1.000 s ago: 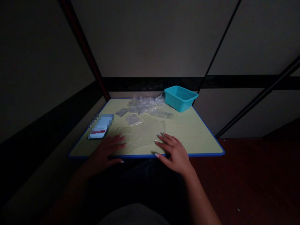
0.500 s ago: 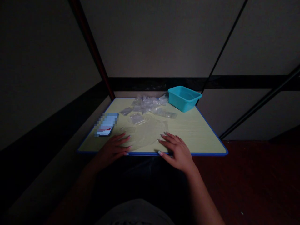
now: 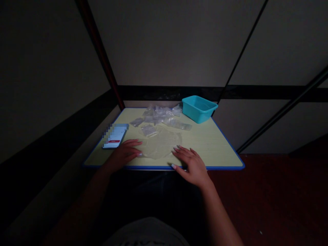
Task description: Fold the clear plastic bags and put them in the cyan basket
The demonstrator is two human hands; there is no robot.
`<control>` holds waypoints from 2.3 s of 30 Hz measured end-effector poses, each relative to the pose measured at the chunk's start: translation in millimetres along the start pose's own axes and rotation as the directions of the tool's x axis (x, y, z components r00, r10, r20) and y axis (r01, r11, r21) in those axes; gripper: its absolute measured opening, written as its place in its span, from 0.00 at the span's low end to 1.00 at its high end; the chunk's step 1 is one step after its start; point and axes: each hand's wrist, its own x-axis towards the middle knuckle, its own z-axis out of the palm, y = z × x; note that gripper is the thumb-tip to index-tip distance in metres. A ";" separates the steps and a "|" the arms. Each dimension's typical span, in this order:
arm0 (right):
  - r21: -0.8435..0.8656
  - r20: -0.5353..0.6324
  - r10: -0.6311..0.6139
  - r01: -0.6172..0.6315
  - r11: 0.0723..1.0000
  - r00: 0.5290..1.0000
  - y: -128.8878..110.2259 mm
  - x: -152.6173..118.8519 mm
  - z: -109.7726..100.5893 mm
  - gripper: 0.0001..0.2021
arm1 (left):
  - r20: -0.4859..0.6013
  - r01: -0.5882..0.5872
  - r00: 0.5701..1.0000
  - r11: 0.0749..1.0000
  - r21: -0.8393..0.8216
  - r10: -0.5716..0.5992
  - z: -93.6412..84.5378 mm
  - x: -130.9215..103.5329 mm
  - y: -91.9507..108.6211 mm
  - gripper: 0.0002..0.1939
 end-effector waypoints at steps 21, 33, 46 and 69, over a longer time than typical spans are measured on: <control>0.005 0.038 -0.038 0.038 0.999 0.999 -1.3 -0.3 -3.7 0.18 | -0.049 0.011 0.999 0.998 0.065 -0.008 14.1 37.2 -12.7 0.07; 0.012 0.028 -0.039 0.039 0.999 0.999 0.1 -0.5 -2.9 0.21 | -0.020 0.070 0.998 0.968 0.242 -0.067 21.6 49.3 -5.6 0.16; 0.011 0.001 -0.020 0.020 1.000 1.000 -0.5 -0.6 -0.9 0.25 | 0.152 -0.153 0.981 0.966 0.207 0.122 3.1 19.8 18.5 0.15; -0.170 0.064 -0.005 0.016 0.985 0.998 -7.7 -0.8 -0.3 0.32 | 0.259 -0.215 0.951 0.964 0.157 0.170 11.2 -2.8 18.3 0.20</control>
